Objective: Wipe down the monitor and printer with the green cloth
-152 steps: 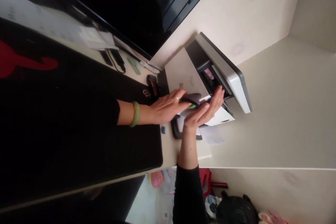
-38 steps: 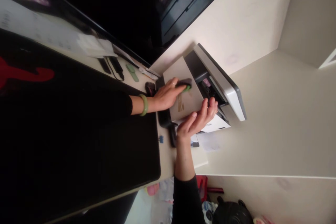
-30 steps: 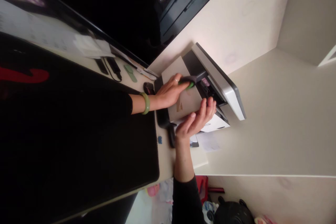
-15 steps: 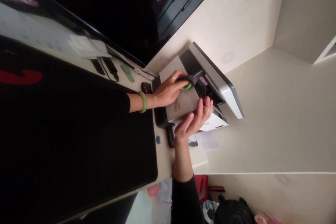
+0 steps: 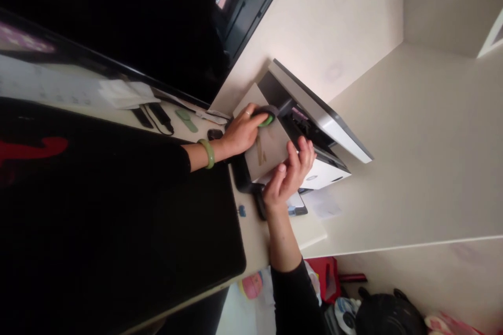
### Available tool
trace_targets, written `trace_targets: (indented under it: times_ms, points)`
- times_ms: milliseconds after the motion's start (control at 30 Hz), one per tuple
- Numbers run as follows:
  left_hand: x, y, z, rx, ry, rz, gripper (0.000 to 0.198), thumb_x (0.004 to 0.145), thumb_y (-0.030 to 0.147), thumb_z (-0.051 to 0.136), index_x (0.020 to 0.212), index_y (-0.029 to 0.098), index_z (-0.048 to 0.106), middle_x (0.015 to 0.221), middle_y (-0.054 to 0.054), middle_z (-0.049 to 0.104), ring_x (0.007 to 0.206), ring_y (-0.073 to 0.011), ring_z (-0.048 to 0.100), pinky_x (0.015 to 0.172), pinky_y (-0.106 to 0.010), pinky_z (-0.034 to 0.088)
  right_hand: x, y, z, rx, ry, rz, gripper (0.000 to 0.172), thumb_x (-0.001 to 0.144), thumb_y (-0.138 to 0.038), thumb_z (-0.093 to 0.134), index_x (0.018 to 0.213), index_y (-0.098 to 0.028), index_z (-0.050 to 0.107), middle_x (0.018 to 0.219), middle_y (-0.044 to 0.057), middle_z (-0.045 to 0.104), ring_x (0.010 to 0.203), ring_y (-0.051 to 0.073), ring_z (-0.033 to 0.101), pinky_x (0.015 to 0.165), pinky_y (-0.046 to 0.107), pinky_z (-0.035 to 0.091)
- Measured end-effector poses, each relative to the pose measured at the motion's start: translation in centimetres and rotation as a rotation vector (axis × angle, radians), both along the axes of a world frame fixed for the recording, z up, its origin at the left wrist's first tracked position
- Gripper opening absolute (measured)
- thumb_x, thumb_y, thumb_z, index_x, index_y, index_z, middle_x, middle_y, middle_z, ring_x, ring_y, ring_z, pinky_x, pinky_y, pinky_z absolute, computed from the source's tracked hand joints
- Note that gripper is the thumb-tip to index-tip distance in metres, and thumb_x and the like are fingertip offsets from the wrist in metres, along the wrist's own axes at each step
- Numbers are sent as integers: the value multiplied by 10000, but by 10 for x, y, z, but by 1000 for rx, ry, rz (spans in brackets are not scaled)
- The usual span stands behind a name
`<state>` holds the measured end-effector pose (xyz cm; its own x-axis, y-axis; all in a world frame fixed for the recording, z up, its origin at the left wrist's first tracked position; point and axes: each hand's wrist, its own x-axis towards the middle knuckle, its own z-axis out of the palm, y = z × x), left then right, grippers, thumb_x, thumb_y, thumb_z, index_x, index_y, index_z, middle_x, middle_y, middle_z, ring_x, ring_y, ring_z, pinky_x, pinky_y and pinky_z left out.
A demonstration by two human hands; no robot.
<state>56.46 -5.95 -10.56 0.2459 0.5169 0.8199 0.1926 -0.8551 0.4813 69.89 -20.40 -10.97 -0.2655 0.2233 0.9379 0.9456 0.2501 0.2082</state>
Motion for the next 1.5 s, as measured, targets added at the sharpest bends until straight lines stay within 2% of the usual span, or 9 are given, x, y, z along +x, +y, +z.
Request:
trace_targets:
  times_ms: [100, 267, 533, 700, 933, 1100, 1200, 1400, 1500]
  points:
    - [5, 17, 3, -44, 8, 51, 569, 939, 22, 406, 1444, 194, 606, 1442, -160, 580, 1323, -286, 633, 1202, -464, 513, 0, 1, 0, -7, 4, -28, 582, 1048, -242, 343, 1611, -269, 488, 1623, 113, 571, 1635, 293, 444, 1325, 657, 344]
    - [7, 48, 1, -163, -11, 133, 592, 907, -1, 411, 1418, 241, 585, 1450, -143, 580, 1358, -267, 617, 1236, -456, 485, 1, 2, -1, -9, 3, -40, 609, 1035, -252, 332, 1629, -290, 461, 1633, 98, 564, 1627, 295, 451, 1313, 646, 360]
    - [7, 48, -5, 35, -24, 29, 573, 903, 27, 452, 1415, 222, 620, 1611, -136, 487, 1525, -270, 497, 1319, -462, 423, 4, 2, 1, 11, -16, -10, 571, 1048, -248, 363, 1600, -299, 501, 1623, 91, 575, 1607, 300, 481, 1309, 641, 366]
    - [17, 74, -2, 94, -110, 3, 540, 875, 28, 495, 1355, 224, 646, 1542, -119, 546, 1440, -270, 560, 1310, -429, 429, 5, 2, 1, 26, 0, 40, 561, 1050, -250, 391, 1589, -297, 537, 1615, 76, 594, 1587, 297, 506, 1324, 636, 343]
    - [24, 114, 10, -64, -183, 69, 546, 906, 27, 508, 1387, 242, 651, 1462, -125, 583, 1362, -292, 600, 1244, -433, 471, 0, -1, 2, 18, 41, 48, 553, 1049, -248, 401, 1575, -313, 559, 1590, 64, 615, 1584, 308, 510, 1325, 655, 342]
    - [23, 122, 23, -224, -124, 151, 563, 947, 41, 460, 1452, 209, 645, 1466, -159, 593, 1355, -345, 587, 1228, -491, 445, -2, -1, 3, 13, 53, 50, 552, 1048, -235, 399, 1568, -309, 570, 1581, 65, 619, 1581, 317, 511, 1329, 666, 335]
    - [22, 124, 32, -287, -118, 156, 515, 1000, 96, 453, 1446, 253, 658, 1459, -119, 617, 1396, -346, 543, 1245, -509, 406, -3, -2, 3, 9, 67, 64, 547, 1049, -224, 407, 1562, -309, 579, 1582, 56, 620, 1583, 309, 508, 1343, 656, 318]
    - [22, 146, 44, -343, -113, 106, 378, 956, 114, 509, 1188, 250, 775, 1239, -116, 726, 1285, -343, 628, 1145, -481, 491, -3, -2, 3, 19, 57, 31, 545, 1053, -232, 403, 1565, -312, 572, 1575, 66, 624, 1578, 330, 513, 1326, 696, 332]
    - [21, 157, 47, -384, -163, 66, 350, 922, 105, 513, 1100, 224, 791, 1152, -91, 762, 1233, -298, 668, 1122, -421, 518, -2, -2, 3, 24, 51, 44, 532, 1049, -226, 422, 1550, -298, 587, 1575, 74, 628, 1573, 326, 518, 1326, 703, 333]
